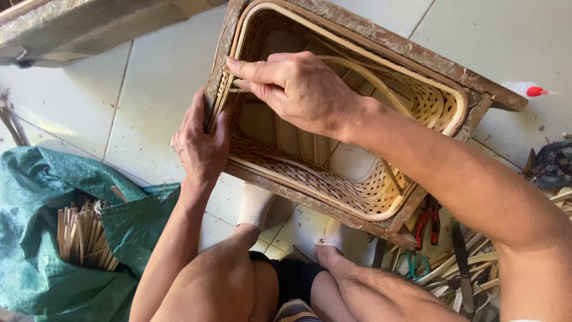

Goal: The person assembles a rectangular bamboo basket by inserting curved bamboo strips into a wooden mold. They use a hammer to secure the strips, pliers to adjust the frame, and apply glue along the edges to bond the components.

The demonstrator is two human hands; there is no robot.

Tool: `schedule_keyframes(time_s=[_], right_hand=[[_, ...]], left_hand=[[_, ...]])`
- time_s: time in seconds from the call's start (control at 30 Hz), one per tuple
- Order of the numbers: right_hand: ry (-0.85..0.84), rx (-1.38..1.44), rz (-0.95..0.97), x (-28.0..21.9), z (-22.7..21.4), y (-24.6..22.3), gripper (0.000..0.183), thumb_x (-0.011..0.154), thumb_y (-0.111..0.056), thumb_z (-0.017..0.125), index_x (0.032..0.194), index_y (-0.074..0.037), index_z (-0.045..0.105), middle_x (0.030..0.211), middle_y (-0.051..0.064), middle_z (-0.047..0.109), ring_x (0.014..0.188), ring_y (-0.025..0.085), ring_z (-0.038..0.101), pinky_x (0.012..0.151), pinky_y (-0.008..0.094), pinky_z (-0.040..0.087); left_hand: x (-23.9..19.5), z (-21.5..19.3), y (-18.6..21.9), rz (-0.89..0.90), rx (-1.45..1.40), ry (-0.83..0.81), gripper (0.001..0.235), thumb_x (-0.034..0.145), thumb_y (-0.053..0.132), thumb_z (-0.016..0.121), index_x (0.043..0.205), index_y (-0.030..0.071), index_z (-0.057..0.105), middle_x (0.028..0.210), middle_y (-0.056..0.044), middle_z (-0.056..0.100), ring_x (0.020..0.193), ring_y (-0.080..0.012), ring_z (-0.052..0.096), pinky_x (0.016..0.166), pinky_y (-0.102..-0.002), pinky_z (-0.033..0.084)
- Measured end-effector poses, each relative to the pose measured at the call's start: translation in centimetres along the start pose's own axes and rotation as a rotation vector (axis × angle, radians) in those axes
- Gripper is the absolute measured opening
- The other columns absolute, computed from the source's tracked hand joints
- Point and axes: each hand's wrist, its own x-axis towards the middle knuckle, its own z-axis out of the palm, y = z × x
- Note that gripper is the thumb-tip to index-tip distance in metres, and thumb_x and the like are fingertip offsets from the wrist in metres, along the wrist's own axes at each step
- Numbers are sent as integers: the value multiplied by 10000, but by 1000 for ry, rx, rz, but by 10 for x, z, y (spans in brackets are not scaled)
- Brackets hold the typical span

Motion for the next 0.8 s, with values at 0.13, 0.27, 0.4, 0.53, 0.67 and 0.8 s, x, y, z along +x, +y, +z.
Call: schedule_keyframes(time_s=[0.13, 0.27, 0.4, 0.53, 0.67, 0.8], right_hand=[[-111, 57, 156, 4, -5, -4, 337, 1047, -171, 670, 1377, -102, 657, 1008, 120, 784, 662, 193, 723, 633, 313, 588], [-83, 51, 105, 2, -1, -13, 291, 1066, -185, 658, 1328, -62, 686, 1227, 152, 728, 1079, 256, 751, 903, 341, 614], [-210, 80, 251, 3, 19, -16, 311, 1010, -209, 654, 1286, -74, 702, 1247, 133, 715, 1101, 245, 734, 943, 335, 581], [-246, 92, 274, 1, 21, -7, 340, 996, -208, 648, 1302, -65, 688, 1268, 128, 708, 1126, 245, 723, 973, 328, 565], [-293, 73, 364, -1, 24, -5, 348, 986, -229, 648, 1301, -87, 692, 1258, 117, 710, 1126, 235, 721, 969, 325, 563], [-334, 84, 385, 2, 21, -8, 348, 976, -238, 656, 1295, -104, 689, 1281, 103, 699, 1149, 235, 706, 997, 330, 542]], left_hand=[[2, 0, -4, 11, -36, -11, 506, 971, 149, 739, 1442, 62, 577, 1195, -204, 728, 1024, -341, 748, 888, -433, 590], [3, 5, -4, 54, -73, 84, 449, 997, 147, 735, 1406, 33, 588, 1266, -229, 704, 1133, -353, 731, 991, -419, 590], [2, 2, -8, 74, -200, 109, 465, 951, 61, 723, 1401, 45, 608, 1361, -195, 675, 1241, -346, 693, 1058, -400, 572], [7, -7, -7, 242, -199, 58, 471, 953, -34, 651, 1415, 43, 603, 1458, -176, 607, 1330, -330, 638, 1119, -391, 545], [7, -11, -7, 345, -117, 24, 483, 935, -73, 645, 1387, 96, 645, 1457, -98, 624, 1357, -318, 622, 1139, -386, 536], [8, -7, -6, 366, -71, 24, 498, 923, -70, 649, 1382, 123, 654, 1464, -68, 616, 1364, -338, 613, 1147, -392, 535]])
